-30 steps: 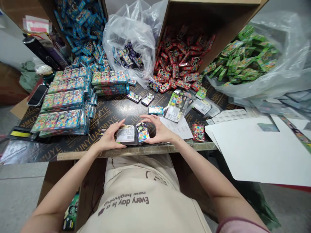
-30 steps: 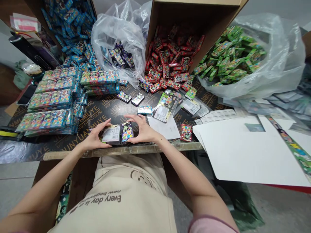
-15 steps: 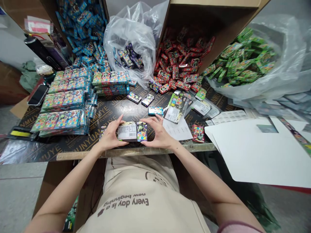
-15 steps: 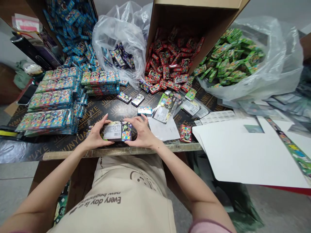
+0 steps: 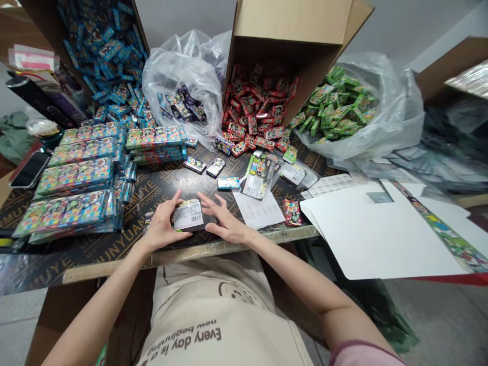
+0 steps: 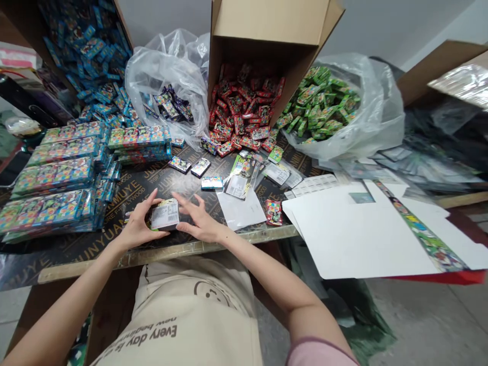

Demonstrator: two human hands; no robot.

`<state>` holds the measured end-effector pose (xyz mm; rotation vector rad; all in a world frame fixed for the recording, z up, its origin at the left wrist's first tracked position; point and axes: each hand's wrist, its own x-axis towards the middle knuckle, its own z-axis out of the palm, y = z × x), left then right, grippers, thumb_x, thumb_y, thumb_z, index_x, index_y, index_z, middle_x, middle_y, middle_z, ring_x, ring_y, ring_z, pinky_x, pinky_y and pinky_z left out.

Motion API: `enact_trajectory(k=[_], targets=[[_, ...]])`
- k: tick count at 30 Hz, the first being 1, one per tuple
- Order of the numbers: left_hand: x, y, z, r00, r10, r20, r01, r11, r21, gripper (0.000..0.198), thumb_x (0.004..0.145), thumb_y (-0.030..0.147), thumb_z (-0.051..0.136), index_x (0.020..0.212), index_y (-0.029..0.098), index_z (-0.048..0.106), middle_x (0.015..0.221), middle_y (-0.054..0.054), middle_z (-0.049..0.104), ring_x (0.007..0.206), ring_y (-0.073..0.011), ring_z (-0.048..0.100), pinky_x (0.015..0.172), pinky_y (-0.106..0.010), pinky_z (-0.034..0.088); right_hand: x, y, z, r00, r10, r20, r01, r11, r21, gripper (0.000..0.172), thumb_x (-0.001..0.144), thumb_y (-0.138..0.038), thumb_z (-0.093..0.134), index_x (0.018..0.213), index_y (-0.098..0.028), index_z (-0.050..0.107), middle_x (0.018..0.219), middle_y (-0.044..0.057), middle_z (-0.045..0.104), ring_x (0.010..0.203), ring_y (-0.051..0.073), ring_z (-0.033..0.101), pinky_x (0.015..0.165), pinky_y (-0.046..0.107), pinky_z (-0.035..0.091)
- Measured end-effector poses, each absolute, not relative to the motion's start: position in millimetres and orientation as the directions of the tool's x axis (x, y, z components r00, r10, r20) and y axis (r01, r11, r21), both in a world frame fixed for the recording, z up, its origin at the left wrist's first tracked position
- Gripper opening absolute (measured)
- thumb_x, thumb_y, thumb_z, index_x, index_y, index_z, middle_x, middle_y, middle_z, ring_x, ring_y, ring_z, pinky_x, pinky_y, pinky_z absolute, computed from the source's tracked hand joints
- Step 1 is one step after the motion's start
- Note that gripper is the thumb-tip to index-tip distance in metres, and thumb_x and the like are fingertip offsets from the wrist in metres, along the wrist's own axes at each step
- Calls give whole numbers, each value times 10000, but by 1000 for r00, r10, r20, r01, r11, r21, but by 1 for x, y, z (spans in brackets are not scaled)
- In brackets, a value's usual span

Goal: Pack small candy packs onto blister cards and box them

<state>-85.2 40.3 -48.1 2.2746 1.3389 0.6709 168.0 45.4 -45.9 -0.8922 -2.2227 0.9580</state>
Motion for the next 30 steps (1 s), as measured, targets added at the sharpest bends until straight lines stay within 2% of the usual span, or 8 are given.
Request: enact_trajectory(k=[3,7,11,17,21,24,27,30], targets=[[-86,46,-57,413,895,167,730,-435,526,1164,679,429,787,1550,252,35,1304,-119,566,1138,-307,547,979,-443,397,183,97,-48,-434,855,284,509,493,-706,561,929,-524,461,1434,-286,398,1395,82,559,1318,276,468,1134,522,189],[-95,54,-76,452,888,80,806,-445,391,1011,734,461,733,1540,238,166,1296,-143,541,1175,-337,503,991,-473,365,222,189,-58,11,961,276,886,118,-449,498,875,-357,555,1333,-165,526,1379,162,551,1283,360,427,1035,549,285],[-99,55,-87,456,886,80,817,-453,357,909,779,501,679,1525,239,231,1332,-144,515,1213,-331,469,1027,-492,338,246,241,-67,-117,977,176,980,142,-138,487,869,-263,522,1311,-58,527,1253,225,625,1265,389,427,1049,589,215],[-98,53,-75,425,901,83,813,-421,403,877,741,494,719,1484,225,338,1365,-153,516,1270,-332,463,1108,-578,258,258,248,-51,-228,961,155,966,243,-85,353,843,-141,439,1075,-27,679,953,210,709,952,301,612,1082,524,180],[-84,51,-50,216,961,175,692,-277,667,712,723,499,735,1352,231,535,1353,-136,557,1270,-308,488,1099,-518,321,252,215,-23,-48,933,356,880,208,-427,401,893,-278,417,1162,-110,663,1003,146,713,971,291,628,1016,487,349],[-57,50,-33,57,998,-28,351,6,936,546,744,534,694,1170,192,677,1155,-115,687,1063,-265,627,932,-402,472,224,166,-13,-101,961,258,462,275,-843,381,892,-427,476,1083,-193,709,1030,68,725,945,249,657,868,400,498],[-28,48,-26,145,939,-313,10,315,949,473,687,575,721,900,154,756,874,-84,747,775,-201,668,721,-300,501,191,115,-16,-358,931,77,228,167,-959,347,864,-465,549,1024,-218,735,1000,36,737,918,221,672,857,384,526],[-13,43,-27,203,898,-391,-156,424,892,408,582,533,814,686,145,742,685,-47,723,611,-149,622,646,-264,480,173,82,-24,-415,904,100,237,214,-948,407,887,-517,529,1118,-228,700,1101,64,708,1040,241,645,947,434,492]])
